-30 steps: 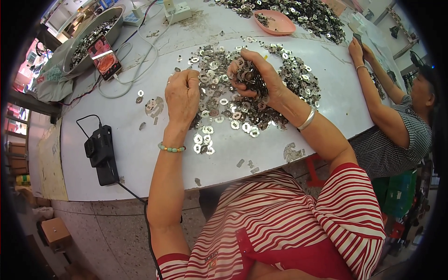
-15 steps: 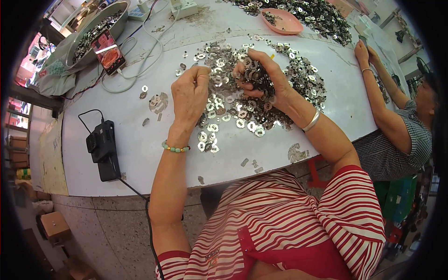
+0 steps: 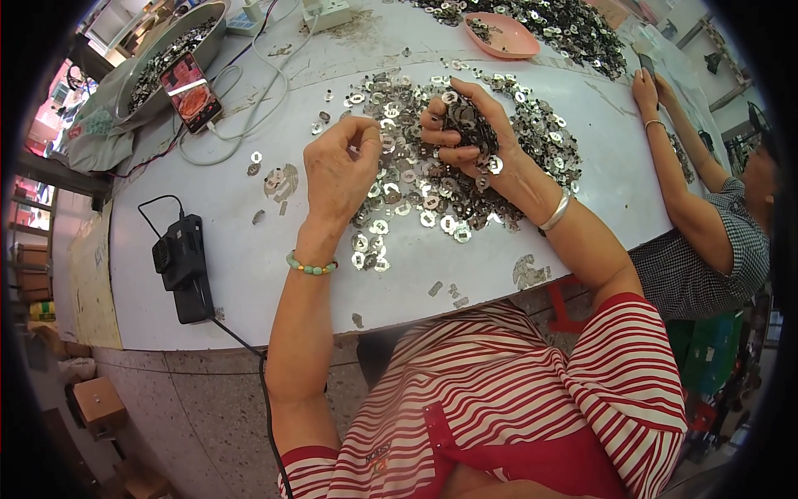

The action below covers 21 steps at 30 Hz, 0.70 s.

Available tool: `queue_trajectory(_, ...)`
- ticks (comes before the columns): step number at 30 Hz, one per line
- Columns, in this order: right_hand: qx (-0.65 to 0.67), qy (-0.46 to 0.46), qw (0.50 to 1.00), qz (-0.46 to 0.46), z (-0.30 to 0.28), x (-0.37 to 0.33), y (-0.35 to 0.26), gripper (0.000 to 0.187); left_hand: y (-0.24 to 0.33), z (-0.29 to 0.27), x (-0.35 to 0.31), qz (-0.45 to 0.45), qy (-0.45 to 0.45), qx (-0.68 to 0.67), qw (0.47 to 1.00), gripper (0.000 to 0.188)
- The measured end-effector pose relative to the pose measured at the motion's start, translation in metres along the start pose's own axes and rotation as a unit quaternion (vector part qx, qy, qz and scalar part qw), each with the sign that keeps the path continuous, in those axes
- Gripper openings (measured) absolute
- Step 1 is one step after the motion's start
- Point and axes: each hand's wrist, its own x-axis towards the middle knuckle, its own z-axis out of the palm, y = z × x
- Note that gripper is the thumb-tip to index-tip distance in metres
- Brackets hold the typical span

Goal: The person sorts small metal washer-like parts by hand on a workbench, inspecting them one by one.

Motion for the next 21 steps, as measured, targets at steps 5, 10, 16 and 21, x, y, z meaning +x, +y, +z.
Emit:
queue_trajectory(5,0.032,0.023,0.999,0.006,-0.002,-0.001,-0.002,0.038,0.0,-0.001,-0.001,0.134,-0.012,0.137,0.981,0.017)
queue_trajectory(10,0.037,0.03,0.999,0.002,-0.001,-0.001,-0.002,0.038,0.001,-0.005,-0.004,0.178,-0.079,0.194,0.962,0.028)
queue_trajectory(16,0.02,-0.013,1.0,0.0,-0.009,0.003,-0.003,0.038,-0.01,-0.005,-0.001,0.145,-0.094,0.113,0.978,0.021)
queue_trajectory(21,0.0,-0.026,1.0,-0.001,-0.01,0.003,-0.004,0.037,-0.013,-0.008,0.004,0.086,-0.06,0.061,0.993,0.014)
